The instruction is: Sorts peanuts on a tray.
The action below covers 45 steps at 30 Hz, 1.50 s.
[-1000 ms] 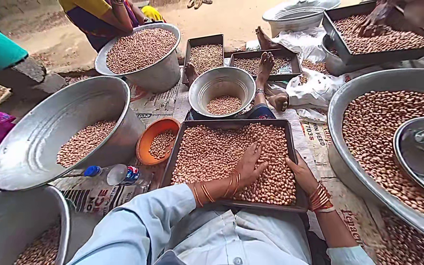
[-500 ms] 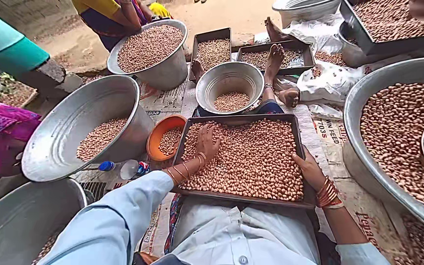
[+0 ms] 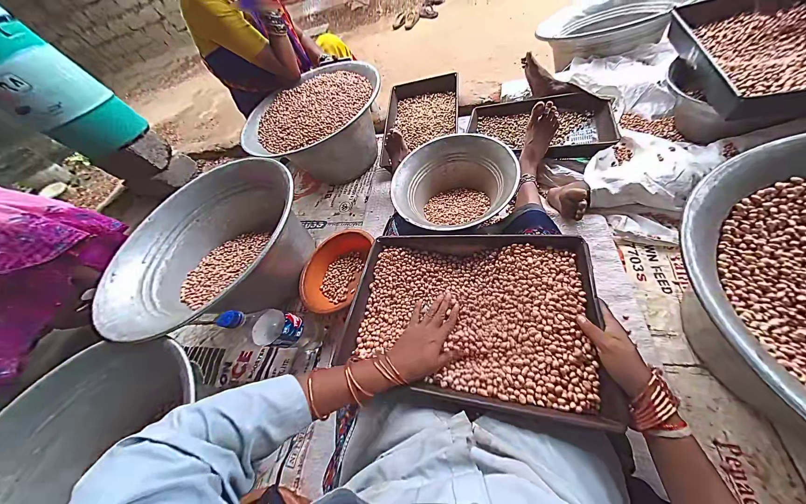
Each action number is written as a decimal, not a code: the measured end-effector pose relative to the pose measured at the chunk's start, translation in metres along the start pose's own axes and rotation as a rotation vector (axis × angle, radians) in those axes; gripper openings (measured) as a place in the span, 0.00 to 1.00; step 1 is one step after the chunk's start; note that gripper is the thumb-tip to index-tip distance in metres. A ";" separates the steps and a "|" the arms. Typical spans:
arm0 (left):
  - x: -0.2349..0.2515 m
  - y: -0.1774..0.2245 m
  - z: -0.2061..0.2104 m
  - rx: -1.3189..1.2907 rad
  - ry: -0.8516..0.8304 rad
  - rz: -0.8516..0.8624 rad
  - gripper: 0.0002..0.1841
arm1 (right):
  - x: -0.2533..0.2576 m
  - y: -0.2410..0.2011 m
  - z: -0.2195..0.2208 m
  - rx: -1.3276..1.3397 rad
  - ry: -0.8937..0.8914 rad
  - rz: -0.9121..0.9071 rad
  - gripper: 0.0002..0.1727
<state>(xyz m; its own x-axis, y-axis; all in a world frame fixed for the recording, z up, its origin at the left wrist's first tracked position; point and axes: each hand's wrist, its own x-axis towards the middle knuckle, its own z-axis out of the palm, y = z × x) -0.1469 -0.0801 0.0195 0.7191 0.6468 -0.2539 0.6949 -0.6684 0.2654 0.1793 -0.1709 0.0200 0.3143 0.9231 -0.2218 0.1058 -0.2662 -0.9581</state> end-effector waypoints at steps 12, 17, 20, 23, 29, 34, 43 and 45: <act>0.110 -0.010 -0.013 -0.427 0.512 -0.351 0.26 | -0.001 -0.005 -0.001 -0.004 0.039 -0.029 0.35; 0.086 0.078 0.004 -0.545 0.353 0.027 0.31 | -0.004 -0.001 -0.002 -0.017 0.035 -0.023 0.36; 0.043 0.059 0.006 -0.268 0.111 0.205 0.36 | -0.003 0.001 -0.001 -0.017 0.021 -0.024 0.36; 0.005 0.001 0.006 -0.009 0.075 0.106 0.39 | 0.000 -0.001 0.000 -0.021 0.009 -0.021 0.36; 0.020 -0.095 -0.013 0.179 0.234 -0.438 0.40 | 0.008 -0.004 0.002 -0.031 -0.023 -0.006 0.35; 0.093 -0.021 -0.007 -0.315 0.402 -0.543 0.39 | 0.006 -0.005 -0.001 -0.030 -0.001 -0.004 0.34; 0.030 0.062 0.008 -0.193 0.067 0.184 0.49 | 0.000 -0.001 -0.003 -0.053 0.007 0.010 0.35; 0.008 0.018 0.008 -0.026 0.037 0.098 0.51 | 0.000 -0.001 -0.002 -0.046 -0.002 0.015 0.35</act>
<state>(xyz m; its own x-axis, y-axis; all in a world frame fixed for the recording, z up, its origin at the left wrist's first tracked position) -0.1290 -0.0897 0.0144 0.7826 0.5925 -0.1910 0.6208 -0.7195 0.3112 0.1808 -0.1711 0.0217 0.3139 0.9196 -0.2362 0.1447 -0.2922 -0.9454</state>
